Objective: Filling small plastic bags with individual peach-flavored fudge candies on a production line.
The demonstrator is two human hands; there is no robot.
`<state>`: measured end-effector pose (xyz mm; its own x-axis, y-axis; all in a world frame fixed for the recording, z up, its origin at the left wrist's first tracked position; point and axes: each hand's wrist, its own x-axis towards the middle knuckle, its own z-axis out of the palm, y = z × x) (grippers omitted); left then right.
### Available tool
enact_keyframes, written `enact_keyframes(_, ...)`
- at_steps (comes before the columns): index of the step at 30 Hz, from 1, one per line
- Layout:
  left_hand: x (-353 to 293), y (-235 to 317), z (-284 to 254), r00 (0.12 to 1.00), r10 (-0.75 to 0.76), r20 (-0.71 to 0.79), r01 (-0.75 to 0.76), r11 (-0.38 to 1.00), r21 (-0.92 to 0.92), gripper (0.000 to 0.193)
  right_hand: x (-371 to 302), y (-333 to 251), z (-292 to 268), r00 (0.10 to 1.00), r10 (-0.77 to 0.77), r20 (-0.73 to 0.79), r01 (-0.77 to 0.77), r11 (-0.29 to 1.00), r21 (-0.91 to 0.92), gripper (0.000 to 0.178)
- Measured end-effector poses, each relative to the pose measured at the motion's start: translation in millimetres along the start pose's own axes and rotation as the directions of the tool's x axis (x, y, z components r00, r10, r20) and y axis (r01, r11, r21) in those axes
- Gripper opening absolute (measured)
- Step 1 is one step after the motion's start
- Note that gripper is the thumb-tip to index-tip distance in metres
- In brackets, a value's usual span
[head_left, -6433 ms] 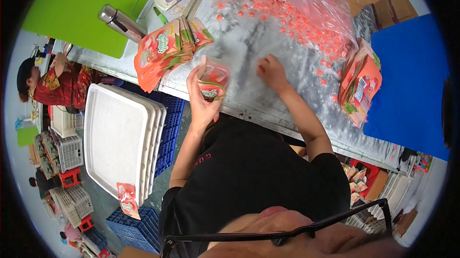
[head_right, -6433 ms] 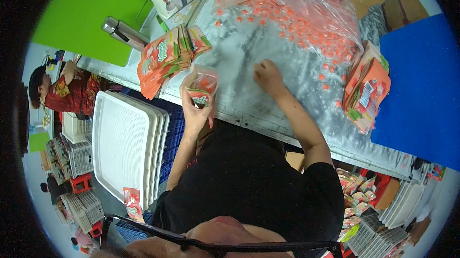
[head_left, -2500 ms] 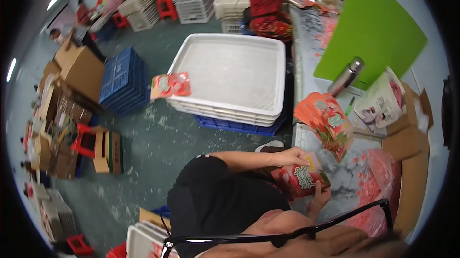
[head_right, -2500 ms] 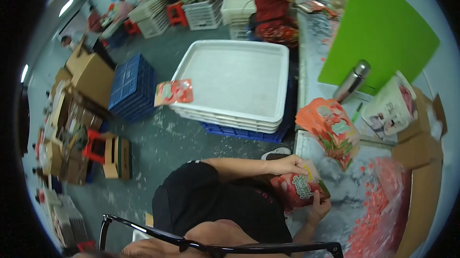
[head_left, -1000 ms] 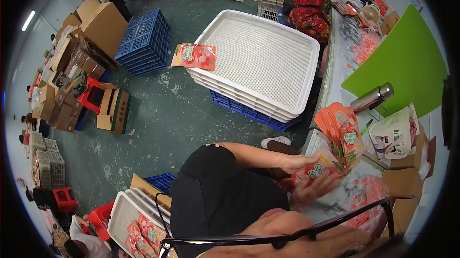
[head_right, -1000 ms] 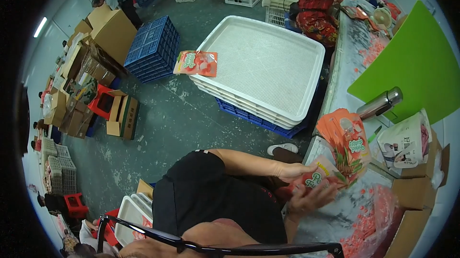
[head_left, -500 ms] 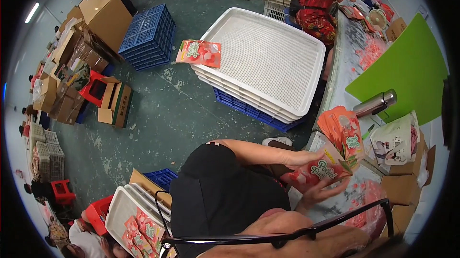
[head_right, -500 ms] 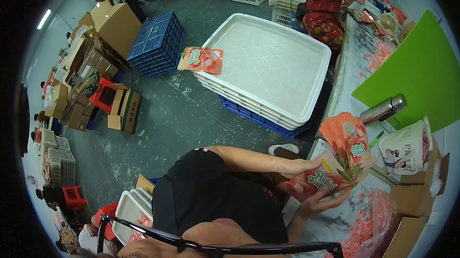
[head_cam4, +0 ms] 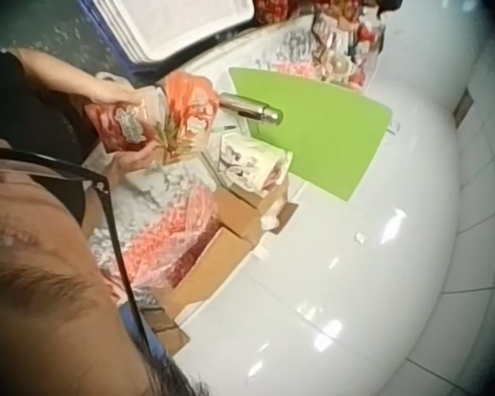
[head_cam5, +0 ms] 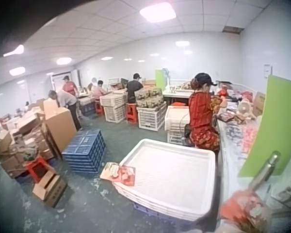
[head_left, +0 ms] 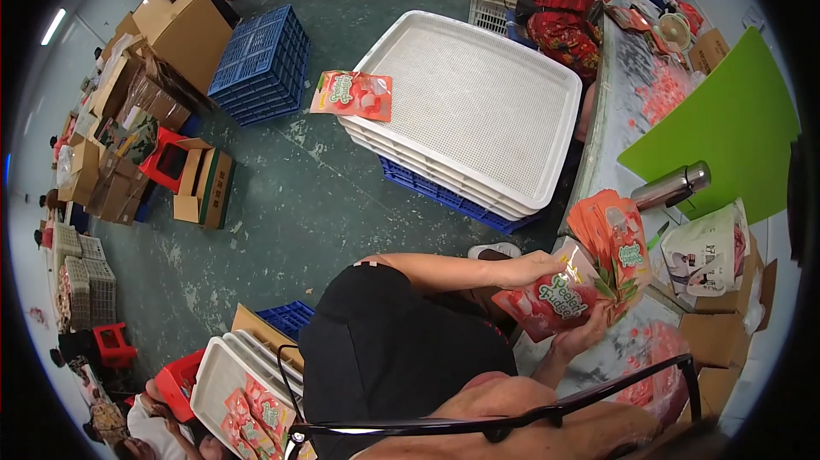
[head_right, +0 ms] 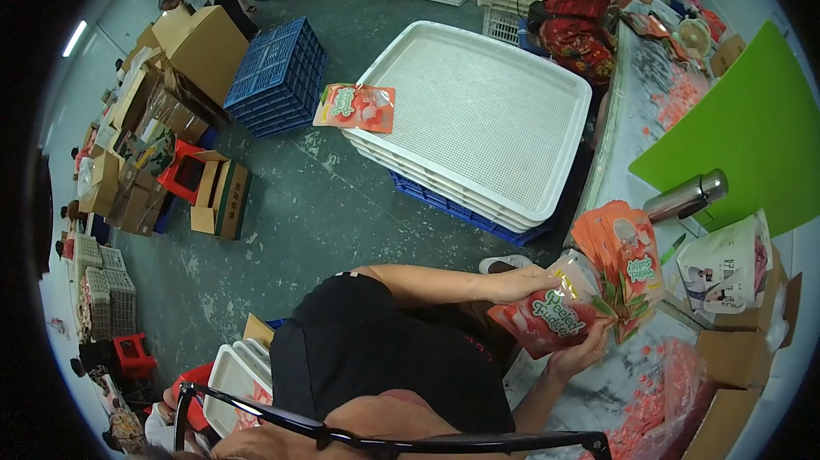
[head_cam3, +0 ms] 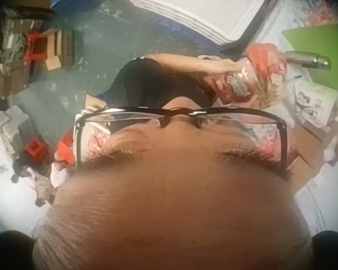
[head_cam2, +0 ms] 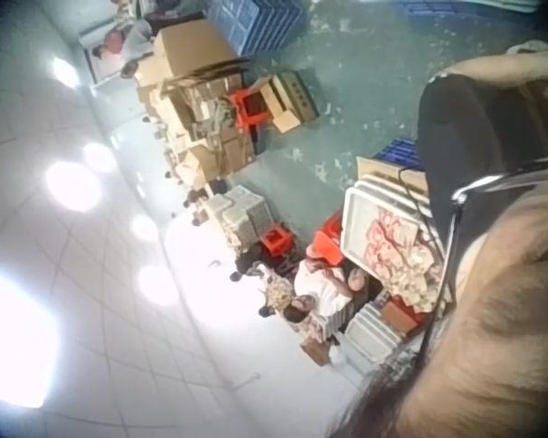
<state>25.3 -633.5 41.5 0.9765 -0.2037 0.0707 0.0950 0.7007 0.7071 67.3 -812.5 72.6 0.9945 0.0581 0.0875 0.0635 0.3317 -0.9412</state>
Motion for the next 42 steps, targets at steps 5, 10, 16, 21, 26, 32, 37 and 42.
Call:
enact_keyframes(5, -2, 11, -11, 0.999, 0.037, -0.022, -0.038, 0.998, -0.049, 0.046, 19, 27, -4, 0.999, 0.039, -0.032, -0.041, 0.997, -0.067, 0.037)
enact_keyframes(10, -2, 46, -69, 0.913, 0.224, -0.341, -0.171, 0.969, 0.179, 0.05, 23, 14, 26, 0.99, 0.098, 0.101, -0.073, 0.972, -0.225, 0.039)
enact_keyframes(16, -24, 178, -207, 0.263, 0.665, -0.699, -0.367, 0.739, 0.565, 0.057, 25, 33, -10, 0.96, 0.259, 0.105, -0.219, 0.93, -0.295, 0.03)
enact_keyframes(21, -108, 293, -327, -0.208, 0.856, -0.473, -0.235, 0.426, 0.874, 0.046, 22, 41, -14, 0.955, 0.293, 0.056, -0.264, 0.918, -0.295, 0.024)
enact_keyframes(26, -142, 302, -343, -0.463, 0.869, -0.174, 0.686, 0.476, 0.55, 0.063, 9, 52, -17, 0.932, 0.362, -0.022, -0.354, 0.896, -0.269, 0.022)
enact_keyframes(32, -166, 233, -328, 0.158, 0.878, -0.451, 0.987, -0.146, 0.061, 0.071, 0, 57, -26, 0.881, 0.471, 0.04, -0.425, 0.827, -0.367, 0.02)
enact_keyframes(37, -159, 228, -317, 0.241, 0.792, -0.561, 0.97, -0.209, 0.122, 0.071, -15, 40, -45, 0.901, 0.433, 0.015, -0.384, 0.815, -0.433, 0.022)
enact_keyframes(42, -160, 224, -337, 0.42, 0.833, -0.361, 0.884, -0.286, 0.369, 0.072, -17, 50, -83, 0.912, 0.406, 0.06, -0.334, 0.818, -0.469, 0.019)
